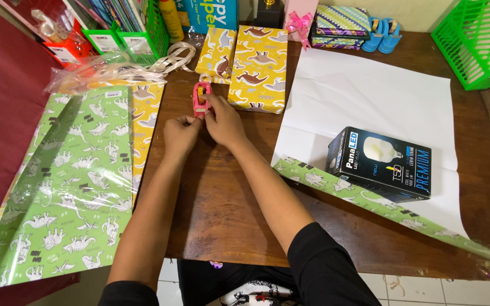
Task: The person wraps a rectangular box with green dinosaur-patterned wrapping paper. They fold the paper around the box, secure it with tape from a pink dispenser, and fold the ends to complete the package.
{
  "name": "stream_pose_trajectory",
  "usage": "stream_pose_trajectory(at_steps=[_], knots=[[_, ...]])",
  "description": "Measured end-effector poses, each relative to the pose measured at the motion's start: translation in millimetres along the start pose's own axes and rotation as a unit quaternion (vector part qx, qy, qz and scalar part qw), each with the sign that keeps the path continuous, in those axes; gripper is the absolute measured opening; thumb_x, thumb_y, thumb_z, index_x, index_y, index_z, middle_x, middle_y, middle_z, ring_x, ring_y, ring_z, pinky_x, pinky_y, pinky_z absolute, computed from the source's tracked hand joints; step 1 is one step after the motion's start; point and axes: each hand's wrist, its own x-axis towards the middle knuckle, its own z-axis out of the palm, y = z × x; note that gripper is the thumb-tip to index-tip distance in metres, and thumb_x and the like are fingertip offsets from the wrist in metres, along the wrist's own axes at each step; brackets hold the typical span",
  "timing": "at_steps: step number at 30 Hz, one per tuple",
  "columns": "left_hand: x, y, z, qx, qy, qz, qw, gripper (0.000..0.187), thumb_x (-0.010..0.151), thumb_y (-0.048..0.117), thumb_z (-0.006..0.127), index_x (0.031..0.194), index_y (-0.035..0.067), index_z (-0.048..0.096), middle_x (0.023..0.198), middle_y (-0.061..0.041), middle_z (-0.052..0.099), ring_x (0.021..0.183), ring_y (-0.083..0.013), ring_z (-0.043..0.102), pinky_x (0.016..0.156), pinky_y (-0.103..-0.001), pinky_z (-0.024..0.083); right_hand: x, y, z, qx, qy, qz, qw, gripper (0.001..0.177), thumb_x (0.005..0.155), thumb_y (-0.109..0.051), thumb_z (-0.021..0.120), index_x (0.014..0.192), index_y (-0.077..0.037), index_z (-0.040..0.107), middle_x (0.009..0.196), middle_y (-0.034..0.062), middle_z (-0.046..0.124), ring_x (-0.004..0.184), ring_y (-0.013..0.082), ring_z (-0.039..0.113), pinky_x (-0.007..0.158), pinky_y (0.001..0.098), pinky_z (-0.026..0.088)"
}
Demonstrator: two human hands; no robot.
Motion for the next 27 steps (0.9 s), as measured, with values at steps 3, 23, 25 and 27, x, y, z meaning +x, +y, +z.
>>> stream_pose_trajectory(at_steps=[3, 23, 25, 27], knots=[[1, -14, 8, -0.024, -0.003, 0.005, 1.0, 0.023, 0.087, 0.022, 0.074, 0.081, 0.0, 0.076, 0.066, -0.008, 0.072, 0.06, -0.0116, 0.066, 0.058, -0.031, 0.052, 2, 1, 0, 0.004, 0.005, -0.024, 1.0, 0.034, 0.091, -0.013, 0.075, 0.123, -0.013, 0.064, 0.108, 0.0142, 0.067, 0.099, 0.035, 0.068, 0.085, 0.0428, 0.054], [-19, 20, -2, -0.123, -0.072, 0.103, 0.984, 0.026, 0.088, 0.009, 0.079, 0.112, 0.003, 0.07, 0.094, -0.006, 0.071, 0.076, -0.0121, 0.062, 0.069, -0.028, 0.049, -6, 28, 4, 0.064, 0.015, -0.082, 0.994, 0.054, 0.077, 0.008, 0.071, 0.127, -0.008, 0.056, 0.117, 0.0132, 0.066, 0.107, 0.0298, 0.067, 0.089, 0.0391, 0.056], [-39, 42, -3, -0.174, -0.147, 0.174, 0.958, 0.046, 0.084, 0.005, 0.081, 0.127, 0.004, 0.063, 0.111, -0.009, 0.069, 0.093, -0.0155, 0.06, 0.082, -0.032, 0.047, -11, 37, 4, 0.137, -0.009, -0.091, 0.986, 0.057, 0.081, 0.011, 0.069, 0.133, -0.007, 0.053, 0.123, 0.0154, 0.063, 0.112, 0.0319, 0.063, 0.095, 0.0391, 0.054], [-64, 73, -1, -0.223, -0.243, 0.295, 0.897, 0.065, 0.081, 0.002, 0.083, 0.139, 0.005, 0.055, 0.131, -0.011, 0.067, 0.122, -0.0196, 0.061, 0.105, -0.037, 0.047, -16, 39, 6, 0.29, -0.078, -0.024, 0.954, 0.054, 0.092, 0.013, 0.068, 0.14, -0.006, 0.052, 0.129, 0.0178, 0.058, 0.117, 0.0329, 0.059, 0.097, 0.0365, 0.052]])
